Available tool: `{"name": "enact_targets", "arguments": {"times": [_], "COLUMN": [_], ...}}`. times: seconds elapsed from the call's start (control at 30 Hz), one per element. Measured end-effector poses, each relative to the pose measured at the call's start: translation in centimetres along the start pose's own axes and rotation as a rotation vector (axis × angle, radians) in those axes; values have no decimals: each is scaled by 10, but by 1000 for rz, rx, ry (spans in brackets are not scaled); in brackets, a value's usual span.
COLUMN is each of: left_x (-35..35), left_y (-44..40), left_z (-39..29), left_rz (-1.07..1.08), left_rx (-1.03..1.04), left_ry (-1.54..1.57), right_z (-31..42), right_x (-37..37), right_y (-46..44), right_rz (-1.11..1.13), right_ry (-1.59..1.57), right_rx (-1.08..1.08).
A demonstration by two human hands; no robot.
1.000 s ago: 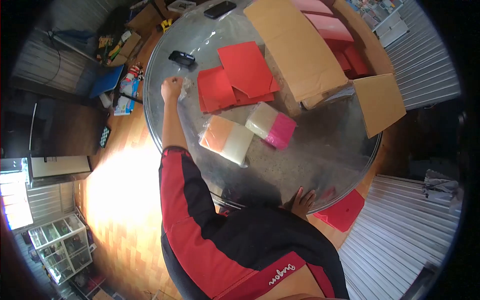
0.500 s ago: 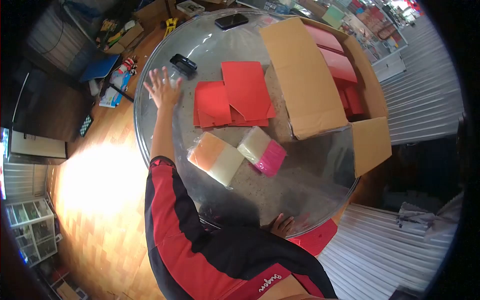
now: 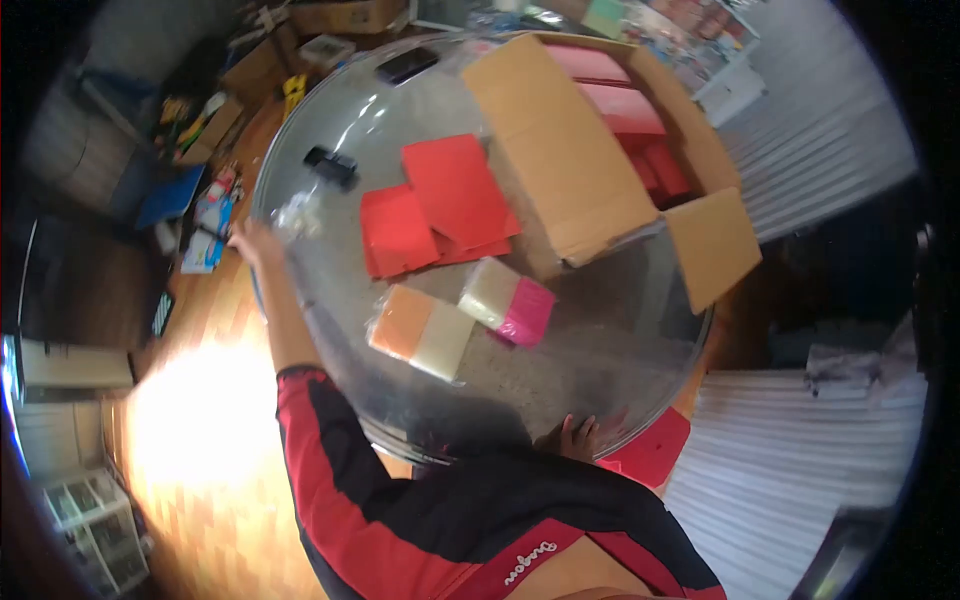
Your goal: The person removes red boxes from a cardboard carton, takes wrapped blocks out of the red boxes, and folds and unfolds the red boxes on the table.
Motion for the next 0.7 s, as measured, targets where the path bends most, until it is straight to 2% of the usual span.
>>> {"name": "enact_targets", "arguments": {"times": [0.03, 0.07, 0.1, 0.17, 0.2, 0.23, 0.27, 0.3, 0.37, 0.43, 0.5, 0.53, 0.57, 0.6, 0.63, 0.7], "left_x": [77, 51, 74, 124, 71, 84, 115, 109, 70, 61, 73, 76, 72, 69, 68, 79], "left_y": [27, 21, 18, 9, -1, 8, 21, 34, 45, 55, 60, 60, 63, 65, 65, 64], "left_z": [-2, -10, -10, -17, -37, -56, -60, -66, -58, -38, -29, -29, -32, -32, -32, -29], "left_rz": [-735, -786, -758, -647, -550, -705, -822, -999, -970, -933, -916, -886, -918, -943, -932, -949], "left_rx": [21, 56, -11, 46, 53, 192, 278, 184, -121, -318, -249, -194, -106, -105, -102, -120], "left_ry": [-439, -430, -442, -528, -455, -770, -1106, -1484, -1976, -2241, -2251, -2282, -2175, -2161, -2144, -2163], "right_z": [-7, -24, -35, -42, -57, -63, -66, -71, -68, -53, -38, -36, -33, -27, -20, -19], "right_x": [5, -9, -42, -187, -219, -274, -313, -343, -388, -410, -394, -391, -382, -372, -368, -351], "right_y": [-3, -8, -18, -55, -70, -87, -102, -120, -166, -225, -299, -329, -357, -377, -390, -418], "right_rz": [355, 515, 638, 664, 526, 248, 45, -101, -267, -412, -322, -333, -241, -148, -157, -25], "right_ry": [-96, -576, -1063, -1100, -1138, -1122, -1218, -1115, -850, -443, 52, 66, 73, 80, 93, 114], "right_rx": [-166, -320, -487, -224, -261, -402, -443, -452, -414, -445, -384, -394, -435, -477, -492, -338]}}
Point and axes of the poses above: each hand's wrist, its own y-axis away from the middle knuckle, its own x-axis out of the palm, z = x × y, the point moved 7 cm from there along -y, towards the middle knuckle, and after that the axes turned 6 degrees about z, right-handed, at the moved point
